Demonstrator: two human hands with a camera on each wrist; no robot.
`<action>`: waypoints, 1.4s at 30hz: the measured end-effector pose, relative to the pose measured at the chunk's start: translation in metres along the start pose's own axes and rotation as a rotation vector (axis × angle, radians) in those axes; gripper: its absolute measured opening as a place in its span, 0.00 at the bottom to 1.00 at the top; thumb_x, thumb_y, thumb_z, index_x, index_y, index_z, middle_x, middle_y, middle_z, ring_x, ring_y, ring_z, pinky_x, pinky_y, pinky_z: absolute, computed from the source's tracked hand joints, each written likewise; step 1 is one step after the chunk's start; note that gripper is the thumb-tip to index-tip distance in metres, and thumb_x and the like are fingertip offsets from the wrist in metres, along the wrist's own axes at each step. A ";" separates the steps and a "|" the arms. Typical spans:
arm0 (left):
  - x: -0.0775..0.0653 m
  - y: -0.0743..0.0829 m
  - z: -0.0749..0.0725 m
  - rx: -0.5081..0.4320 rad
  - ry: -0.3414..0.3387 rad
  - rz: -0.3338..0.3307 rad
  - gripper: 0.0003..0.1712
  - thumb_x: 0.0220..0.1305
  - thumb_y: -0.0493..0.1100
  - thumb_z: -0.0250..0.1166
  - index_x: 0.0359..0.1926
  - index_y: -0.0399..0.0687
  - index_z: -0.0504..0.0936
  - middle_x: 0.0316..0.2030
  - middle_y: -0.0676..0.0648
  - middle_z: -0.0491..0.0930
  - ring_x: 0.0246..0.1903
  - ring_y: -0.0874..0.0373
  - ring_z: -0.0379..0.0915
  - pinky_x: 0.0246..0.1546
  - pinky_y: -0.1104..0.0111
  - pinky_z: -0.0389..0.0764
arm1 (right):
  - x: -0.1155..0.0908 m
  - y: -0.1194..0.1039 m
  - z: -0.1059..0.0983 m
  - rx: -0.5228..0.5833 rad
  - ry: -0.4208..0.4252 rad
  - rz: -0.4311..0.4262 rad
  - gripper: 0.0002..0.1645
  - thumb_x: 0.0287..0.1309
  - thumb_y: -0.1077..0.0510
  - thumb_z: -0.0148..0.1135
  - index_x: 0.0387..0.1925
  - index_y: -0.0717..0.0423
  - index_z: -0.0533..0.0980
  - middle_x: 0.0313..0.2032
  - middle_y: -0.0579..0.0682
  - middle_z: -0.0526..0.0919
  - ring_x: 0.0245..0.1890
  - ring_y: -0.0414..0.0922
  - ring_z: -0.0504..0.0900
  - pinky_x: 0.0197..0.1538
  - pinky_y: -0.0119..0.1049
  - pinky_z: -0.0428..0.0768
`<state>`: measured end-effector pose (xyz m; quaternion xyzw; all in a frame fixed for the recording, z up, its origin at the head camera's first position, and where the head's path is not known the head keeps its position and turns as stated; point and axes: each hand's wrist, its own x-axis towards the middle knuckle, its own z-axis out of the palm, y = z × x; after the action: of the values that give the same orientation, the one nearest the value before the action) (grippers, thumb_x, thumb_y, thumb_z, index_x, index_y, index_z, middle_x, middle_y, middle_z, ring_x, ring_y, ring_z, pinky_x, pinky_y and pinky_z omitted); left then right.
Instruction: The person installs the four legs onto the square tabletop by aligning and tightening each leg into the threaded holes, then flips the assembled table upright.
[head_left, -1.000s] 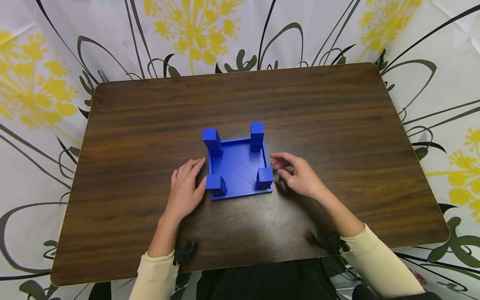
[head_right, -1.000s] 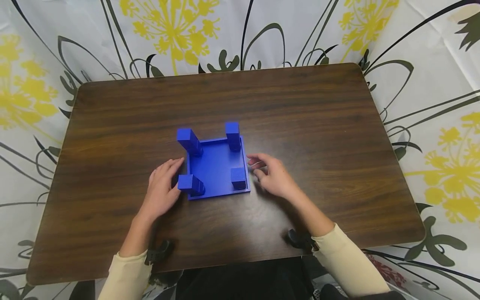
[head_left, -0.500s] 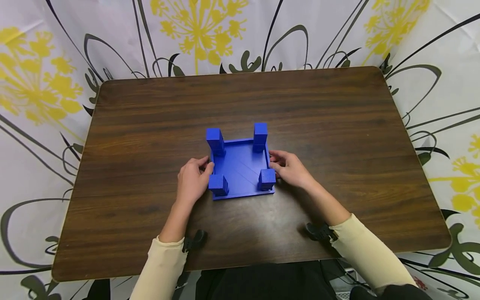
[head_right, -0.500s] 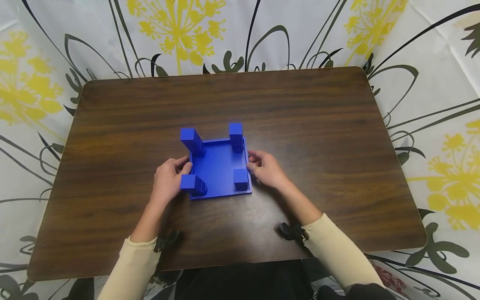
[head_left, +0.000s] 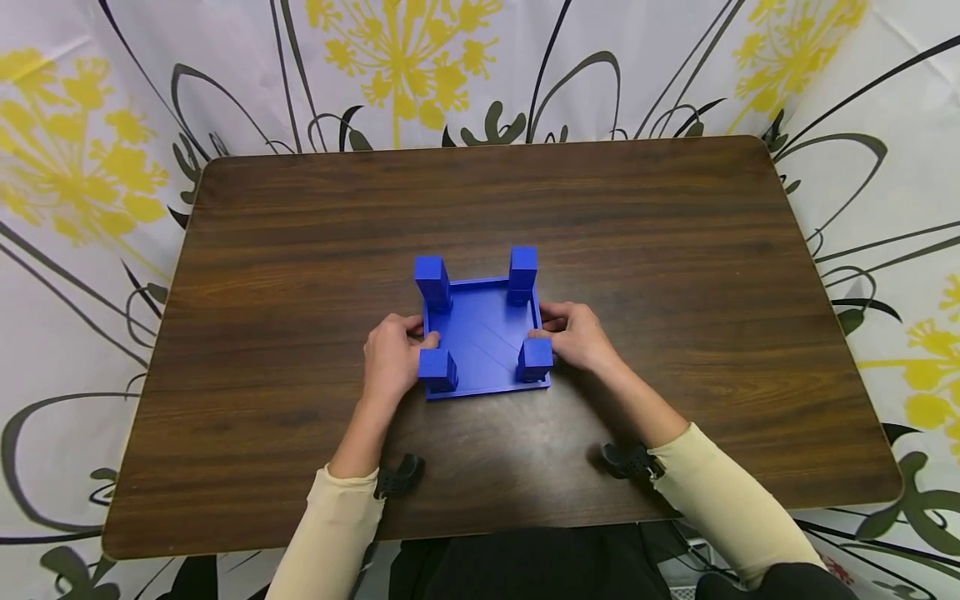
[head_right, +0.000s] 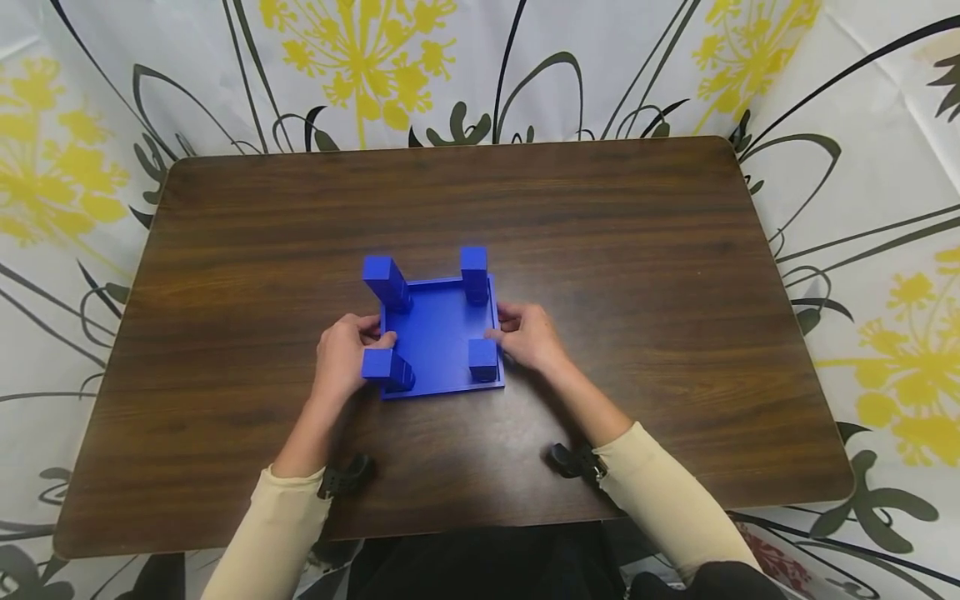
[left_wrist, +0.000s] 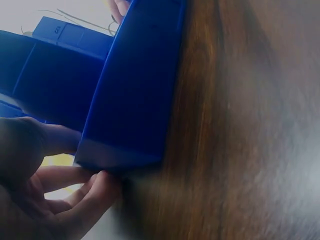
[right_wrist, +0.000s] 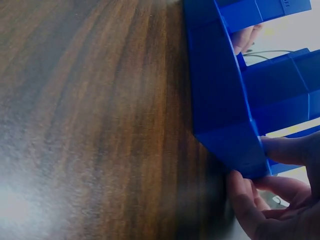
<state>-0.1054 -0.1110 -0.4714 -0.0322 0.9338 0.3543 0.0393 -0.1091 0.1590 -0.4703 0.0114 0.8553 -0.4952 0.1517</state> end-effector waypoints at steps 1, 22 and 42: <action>0.000 0.000 0.000 -0.007 0.006 0.008 0.23 0.58 0.44 0.68 0.51 0.34 0.84 0.37 0.41 0.81 0.40 0.47 0.78 0.45 0.52 0.73 | 0.000 0.000 0.000 0.003 0.010 0.004 0.30 0.54 0.63 0.70 0.58 0.71 0.75 0.45 0.65 0.83 0.43 0.54 0.83 0.42 0.37 0.79; -0.002 0.000 -0.003 -0.190 0.074 -0.005 0.24 0.61 0.41 0.66 0.59 0.41 0.81 0.43 0.40 0.86 0.38 0.50 0.85 0.44 0.55 0.79 | -0.006 -0.001 0.009 0.526 0.087 0.195 0.29 0.58 0.63 0.68 0.62 0.56 0.75 0.57 0.58 0.79 0.42 0.39 0.82 0.41 0.30 0.81; -0.004 -0.002 0.000 -0.454 -0.028 -0.096 0.22 0.69 0.40 0.60 0.61 0.39 0.78 0.46 0.39 0.82 0.31 0.61 0.78 0.29 0.76 0.75 | -0.002 0.003 0.000 0.570 0.087 0.175 0.27 0.61 0.62 0.66 0.61 0.61 0.74 0.58 0.60 0.78 0.39 0.41 0.84 0.41 0.39 0.83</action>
<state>-0.1016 -0.1127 -0.4726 -0.0795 0.8269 0.5534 0.0609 -0.1064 0.1607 -0.4721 0.1484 0.6832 -0.6996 0.1477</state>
